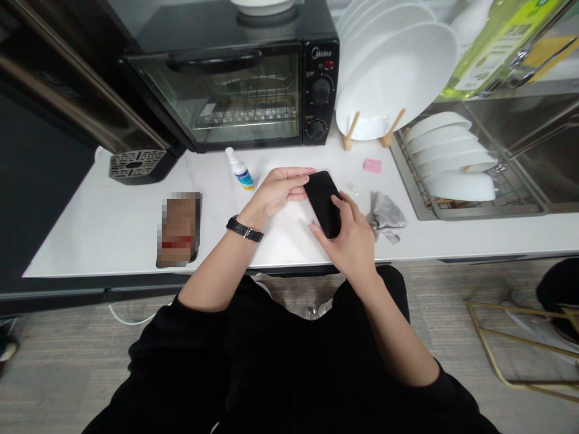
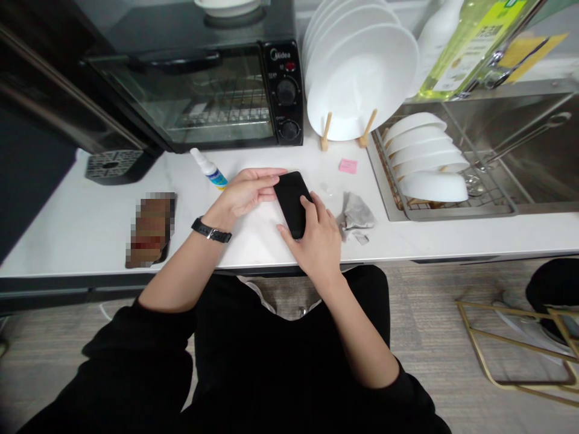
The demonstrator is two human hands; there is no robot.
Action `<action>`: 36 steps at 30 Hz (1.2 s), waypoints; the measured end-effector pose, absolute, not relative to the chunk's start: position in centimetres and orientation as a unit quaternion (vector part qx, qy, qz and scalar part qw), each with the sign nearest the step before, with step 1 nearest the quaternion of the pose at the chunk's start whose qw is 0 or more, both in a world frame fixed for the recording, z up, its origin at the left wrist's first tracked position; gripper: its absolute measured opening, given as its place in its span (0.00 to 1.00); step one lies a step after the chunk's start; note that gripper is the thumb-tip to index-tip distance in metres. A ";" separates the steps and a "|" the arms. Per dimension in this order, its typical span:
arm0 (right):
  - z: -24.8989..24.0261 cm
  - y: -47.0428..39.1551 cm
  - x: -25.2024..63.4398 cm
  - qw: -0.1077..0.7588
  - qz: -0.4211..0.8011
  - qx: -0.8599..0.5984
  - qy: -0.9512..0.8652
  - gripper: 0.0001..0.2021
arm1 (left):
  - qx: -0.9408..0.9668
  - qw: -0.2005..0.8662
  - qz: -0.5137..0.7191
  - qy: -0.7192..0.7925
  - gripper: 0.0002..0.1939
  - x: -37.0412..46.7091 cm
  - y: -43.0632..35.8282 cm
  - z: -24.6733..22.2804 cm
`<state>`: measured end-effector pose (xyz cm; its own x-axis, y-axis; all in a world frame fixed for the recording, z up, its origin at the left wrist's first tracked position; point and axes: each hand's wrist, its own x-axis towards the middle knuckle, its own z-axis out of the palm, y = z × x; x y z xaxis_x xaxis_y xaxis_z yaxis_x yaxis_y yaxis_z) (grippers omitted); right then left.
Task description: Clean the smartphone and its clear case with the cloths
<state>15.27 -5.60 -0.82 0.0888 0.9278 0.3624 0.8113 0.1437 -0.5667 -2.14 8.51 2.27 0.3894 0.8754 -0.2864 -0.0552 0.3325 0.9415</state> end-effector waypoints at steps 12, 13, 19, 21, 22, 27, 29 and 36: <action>0.8 -4.1 20.4 0.393 0.607 -0.468 -0.508 0.30 | 0.465 0.680 0.359 0.439 0.13 -3.4 9.4 2.7; 0.8 -4.0 20.2 0.400 0.611 -0.467 -0.498 0.30 | 0.462 0.681 0.357 0.442 0.13 -3.4 9.4 2.7; 0.2 -4.0 19.0 0.441 0.579 -0.510 -0.458 0.34 | 0.461 0.677 0.353 0.453 0.12 -3.2 9.4 2.6; 0.2 -4.1 18.5 0.454 0.559 -0.517 -0.462 0.34 | 0.470 0.668 0.365 0.446 0.13 -3.3 9.4 2.5; 0.2 -4.2 18.2 0.464 0.553 -0.516 -0.462 0.34 | 0.474 0.664 0.372 0.443 0.14 -3.3 9.5 2.5; 0.8 -4.6 15.7 0.489 0.586 -0.479 -0.434 0.35 | 0.476 0.652 0.393 0.440 0.14 -3.3 9.5 2.6; 0.8 -4.6 14.7 0.502 0.589 -0.476 -0.418 0.40 | 0.479 0.644 0.396 0.446 0.15 -3.4 9.6 2.6; 0.1 -3.8 13.2 0.566 0.582 -0.450 -0.373 0.37 | 0.479 0.638 0.411 0.442 0.19 -2.4 9.0 3.3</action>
